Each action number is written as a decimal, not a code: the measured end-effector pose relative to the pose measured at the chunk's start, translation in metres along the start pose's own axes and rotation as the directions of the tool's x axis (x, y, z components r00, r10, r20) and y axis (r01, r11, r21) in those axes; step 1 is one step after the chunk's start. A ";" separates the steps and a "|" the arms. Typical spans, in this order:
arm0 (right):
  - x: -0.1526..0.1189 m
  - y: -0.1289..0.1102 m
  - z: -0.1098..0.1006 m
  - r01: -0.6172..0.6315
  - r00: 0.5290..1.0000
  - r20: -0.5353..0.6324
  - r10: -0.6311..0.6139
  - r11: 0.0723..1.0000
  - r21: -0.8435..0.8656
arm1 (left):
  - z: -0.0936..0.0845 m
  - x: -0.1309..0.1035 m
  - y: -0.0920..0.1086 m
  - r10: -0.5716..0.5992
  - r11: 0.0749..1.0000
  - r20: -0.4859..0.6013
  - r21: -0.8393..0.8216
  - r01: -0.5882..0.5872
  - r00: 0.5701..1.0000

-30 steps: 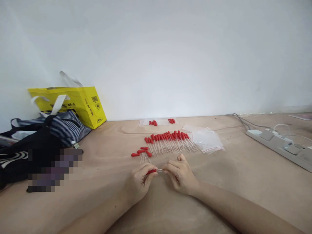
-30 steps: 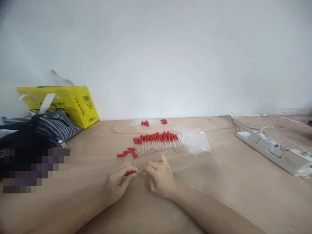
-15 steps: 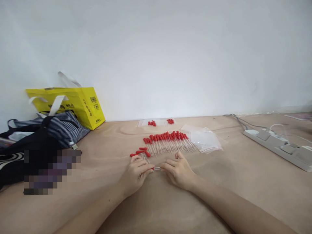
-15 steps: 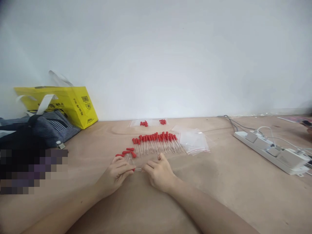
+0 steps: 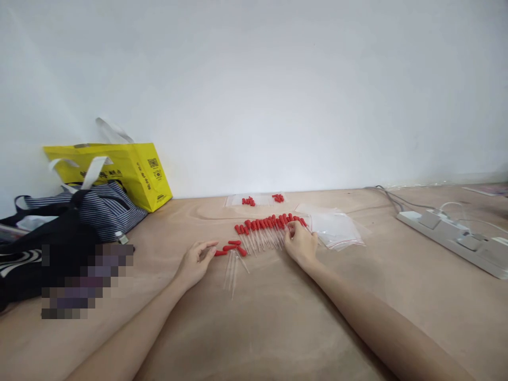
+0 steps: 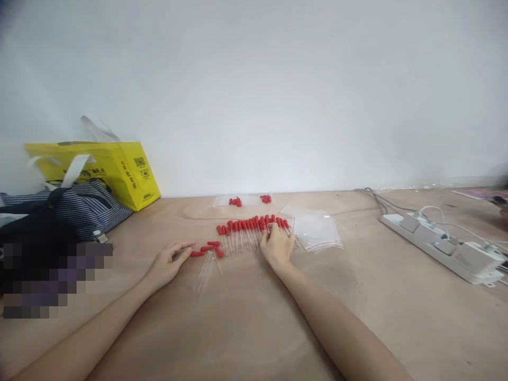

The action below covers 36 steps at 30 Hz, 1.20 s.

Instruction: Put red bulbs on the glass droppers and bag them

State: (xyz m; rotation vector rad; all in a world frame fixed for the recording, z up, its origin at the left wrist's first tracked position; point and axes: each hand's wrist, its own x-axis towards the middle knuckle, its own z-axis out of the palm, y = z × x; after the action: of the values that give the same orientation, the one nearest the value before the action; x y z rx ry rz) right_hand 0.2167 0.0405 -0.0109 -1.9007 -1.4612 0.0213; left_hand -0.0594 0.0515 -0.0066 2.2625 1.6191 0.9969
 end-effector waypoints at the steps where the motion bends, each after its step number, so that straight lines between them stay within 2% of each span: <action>1: 0.004 -0.001 0.002 -0.037 0.999 -0.011 0.036 0.999 -0.028 | 0.001 0.001 -0.001 -0.003 1.000 0.014 -0.003 0.003 1.000; 3: 0.010 -0.005 0.008 -0.069 0.998 -0.015 0.068 0.996 -0.063 | 0.002 0.001 0.000 0.006 1.000 0.045 -0.012 -0.006 0.999; 10: 0.019 -0.009 0.021 -0.042 0.998 -0.046 0.037 0.993 -0.114 | 0.002 0.000 0.001 0.004 0.999 0.132 -0.047 0.002 0.991; 13: 0.014 -0.014 0.017 0.050 0.997 -0.060 -0.055 0.995 -0.081 | 0.002 0.001 0.001 0.023 0.999 0.150 -0.032 -0.018 0.988; 16: -0.004 -0.029 0.011 0.225 0.973 0.051 -0.227 0.973 0.044 | 0.001 0.003 0.002 0.009 1.000 0.150 -0.014 -0.007 0.989; 18: -0.020 -0.043 0.007 0.316 0.924 0.182 -0.335 0.940 0.125 | 0.001 0.004 0.002 0.007 1.000 0.159 -0.008 -0.006 0.987; 20: -0.035 -0.056 0.005 0.356 0.873 0.292 -0.391 0.920 0.167 | 0.000 0.004 0.002 0.026 1.000 0.164 -0.010 -0.024 0.986; 22: -0.047 -0.064 0.003 0.351 0.850 0.363 -0.383 0.924 0.151 | 0.000 0.004 0.000 0.030 1.000 0.138 -0.012 -0.028 0.990; 25: -0.056 -0.071 0.002 0.338 0.850 0.409 -0.333 0.939 0.063 | 0.000 0.004 -0.001 0.009 1.000 0.085 -0.030 -0.006 0.996; 31: -0.059 -0.079 0.004 0.401 0.842 0.451 -0.295 0.902 -0.160 | 0.001 0.001 0.006 -0.016 0.997 0.033 -0.070 0.018 0.999; 36: -0.061 -0.076 0.002 0.407 0.850 0.440 -0.289 0.891 -0.201 | 0.002 0.000 0.008 -0.051 0.989 0.001 -0.136 0.051 0.999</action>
State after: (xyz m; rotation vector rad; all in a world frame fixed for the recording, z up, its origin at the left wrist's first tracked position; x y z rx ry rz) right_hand 0.1312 -0.0029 0.0045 -1.8921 -2.1868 0.0275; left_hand -0.0524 0.0491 -0.0040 2.1215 1.5507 1.0637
